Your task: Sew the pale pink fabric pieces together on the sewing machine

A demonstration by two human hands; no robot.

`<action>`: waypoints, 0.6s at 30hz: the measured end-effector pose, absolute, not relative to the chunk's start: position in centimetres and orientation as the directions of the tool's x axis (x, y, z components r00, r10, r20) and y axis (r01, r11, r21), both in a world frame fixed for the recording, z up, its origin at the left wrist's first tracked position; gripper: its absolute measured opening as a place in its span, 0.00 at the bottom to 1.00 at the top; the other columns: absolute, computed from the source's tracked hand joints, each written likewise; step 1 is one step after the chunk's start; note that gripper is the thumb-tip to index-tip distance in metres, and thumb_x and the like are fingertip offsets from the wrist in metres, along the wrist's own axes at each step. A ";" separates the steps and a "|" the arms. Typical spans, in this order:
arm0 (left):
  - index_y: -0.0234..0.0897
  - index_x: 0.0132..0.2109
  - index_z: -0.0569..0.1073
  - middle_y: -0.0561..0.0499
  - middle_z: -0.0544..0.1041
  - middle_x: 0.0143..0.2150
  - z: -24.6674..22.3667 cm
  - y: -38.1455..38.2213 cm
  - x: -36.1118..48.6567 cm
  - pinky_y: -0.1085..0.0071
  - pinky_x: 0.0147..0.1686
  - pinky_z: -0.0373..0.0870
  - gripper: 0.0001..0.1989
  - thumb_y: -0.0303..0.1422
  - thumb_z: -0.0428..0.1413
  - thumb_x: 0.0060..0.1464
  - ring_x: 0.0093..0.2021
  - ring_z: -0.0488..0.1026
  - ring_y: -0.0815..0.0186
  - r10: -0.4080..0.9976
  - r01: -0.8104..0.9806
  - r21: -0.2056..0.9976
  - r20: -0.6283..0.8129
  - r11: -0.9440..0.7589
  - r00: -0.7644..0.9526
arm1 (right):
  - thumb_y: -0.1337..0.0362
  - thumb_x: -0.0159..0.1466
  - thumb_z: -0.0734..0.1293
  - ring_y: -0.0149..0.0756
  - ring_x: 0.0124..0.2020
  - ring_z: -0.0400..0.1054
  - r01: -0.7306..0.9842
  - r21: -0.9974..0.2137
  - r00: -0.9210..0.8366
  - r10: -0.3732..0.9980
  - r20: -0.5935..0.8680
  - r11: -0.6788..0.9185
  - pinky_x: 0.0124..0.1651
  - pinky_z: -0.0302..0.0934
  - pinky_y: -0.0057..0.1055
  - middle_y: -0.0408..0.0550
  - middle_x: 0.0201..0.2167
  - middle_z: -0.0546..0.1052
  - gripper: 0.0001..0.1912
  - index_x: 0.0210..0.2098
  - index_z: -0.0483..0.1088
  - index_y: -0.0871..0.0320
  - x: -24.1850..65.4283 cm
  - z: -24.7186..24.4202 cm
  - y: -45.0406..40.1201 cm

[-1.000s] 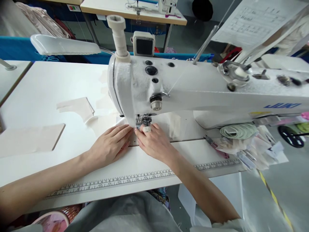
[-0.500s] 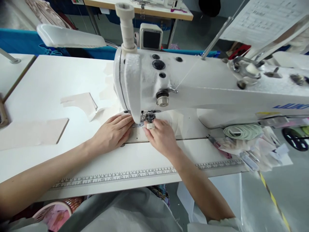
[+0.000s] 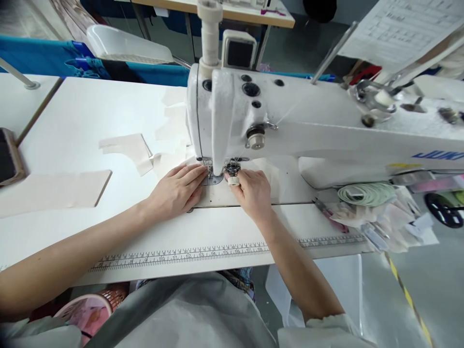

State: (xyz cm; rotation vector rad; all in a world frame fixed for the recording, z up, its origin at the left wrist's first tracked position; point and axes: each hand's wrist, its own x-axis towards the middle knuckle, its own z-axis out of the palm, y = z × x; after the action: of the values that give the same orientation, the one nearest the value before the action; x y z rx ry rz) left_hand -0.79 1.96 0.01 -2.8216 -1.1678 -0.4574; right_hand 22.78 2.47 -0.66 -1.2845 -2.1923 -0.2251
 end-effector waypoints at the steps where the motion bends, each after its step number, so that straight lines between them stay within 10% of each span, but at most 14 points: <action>1: 0.23 0.61 0.67 0.37 0.70 0.62 0.0 2.0 -0.8 0.54 0.61 0.64 0.22 0.32 0.45 0.65 0.62 0.66 0.52 0.686 0.703 0.061 0.291 -0.709 0.667 | 0.58 0.71 0.59 0.33 0.25 0.67 0.833 -0.144 -0.379 0.740 0.556 0.535 0.35 0.55 0.31 0.45 0.23 0.76 0.18 0.29 0.73 0.57 22.9 -0.6 2.5; 14: 0.27 0.63 0.62 0.36 0.67 0.63 1.3 3.5 -4.0 0.59 0.58 0.67 0.21 0.31 0.45 0.66 0.60 0.66 0.56 0.812 0.808 0.176 0.299 -0.562 0.500 | 0.64 0.69 0.61 0.31 0.23 0.70 0.684 -0.151 -0.555 0.643 0.527 0.714 0.32 0.56 0.30 0.44 0.24 0.79 0.11 0.37 0.75 0.57 22.8 0.1 1.6; 18: 0.30 0.51 0.72 0.39 0.75 0.48 1.8 1.7 -8.6 0.62 0.44 0.73 0.13 0.31 0.52 0.61 0.48 0.72 0.55 0.895 0.912 0.124 0.281 -0.392 0.346 | 0.65 0.70 0.61 0.29 0.20 0.67 0.681 -0.144 -0.550 0.631 0.547 0.718 0.32 0.55 0.31 0.42 0.22 0.79 0.11 0.37 0.75 0.57 22.6 0.1 1.6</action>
State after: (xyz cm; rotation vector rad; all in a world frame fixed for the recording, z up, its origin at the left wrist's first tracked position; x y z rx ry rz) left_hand -8.59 1.73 1.79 -2.5326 -1.7010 -0.4728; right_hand 22.61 1.57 0.09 -0.9941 -2.3420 -0.1135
